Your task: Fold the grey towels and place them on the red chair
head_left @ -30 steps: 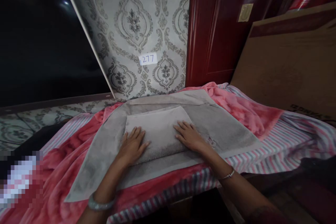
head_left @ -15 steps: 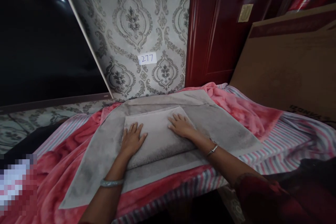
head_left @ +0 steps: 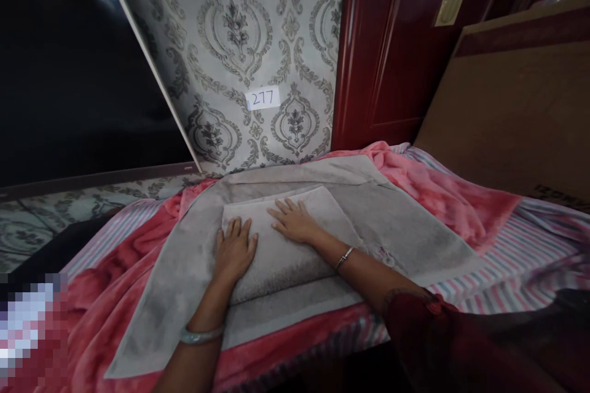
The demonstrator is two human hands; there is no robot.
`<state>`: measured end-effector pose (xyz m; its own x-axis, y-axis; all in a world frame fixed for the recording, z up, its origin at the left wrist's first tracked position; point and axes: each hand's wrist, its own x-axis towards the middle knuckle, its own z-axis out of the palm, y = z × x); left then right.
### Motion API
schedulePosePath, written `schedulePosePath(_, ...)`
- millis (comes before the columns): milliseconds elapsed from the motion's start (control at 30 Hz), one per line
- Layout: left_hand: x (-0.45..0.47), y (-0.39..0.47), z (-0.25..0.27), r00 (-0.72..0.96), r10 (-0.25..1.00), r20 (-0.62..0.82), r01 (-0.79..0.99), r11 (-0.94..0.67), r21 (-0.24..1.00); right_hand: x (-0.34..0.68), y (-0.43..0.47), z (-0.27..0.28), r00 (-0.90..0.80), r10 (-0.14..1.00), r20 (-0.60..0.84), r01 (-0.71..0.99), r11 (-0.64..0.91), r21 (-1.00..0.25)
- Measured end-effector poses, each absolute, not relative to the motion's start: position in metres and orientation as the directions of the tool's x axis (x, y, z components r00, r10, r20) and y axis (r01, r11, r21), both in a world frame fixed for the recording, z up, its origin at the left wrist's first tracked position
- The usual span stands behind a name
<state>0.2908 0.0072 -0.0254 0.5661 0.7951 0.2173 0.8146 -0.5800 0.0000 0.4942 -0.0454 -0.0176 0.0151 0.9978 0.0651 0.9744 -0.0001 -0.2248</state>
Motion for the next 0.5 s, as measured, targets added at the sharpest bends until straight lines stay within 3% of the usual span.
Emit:
schedulePosePath(167, 0.29, 0.008, -0.02, 0.573, 0.793, 0.205, 0.808, -0.589, 0.021, 0.494, -0.048, -0.02, 0.039, 0.996, 0.086, 0.974, -0.018, -0.226)
schedulePosePath(400, 0.309, 0.019, 0.001, 0.747, 0.664, -0.003, 0.662, -0.745, 0.082, 0.493, -0.049, -0.019, 0.027, 0.995, 0.097, 0.972, -0.004, -0.234)
schedulePosePath(500, 0.321, 0.022, -0.001, 0.752, 0.659, 0.0, 0.658, -0.751, 0.05, 0.492, -0.05, -0.018, 0.044, 0.993, 0.107, 0.972, -0.017, -0.235)
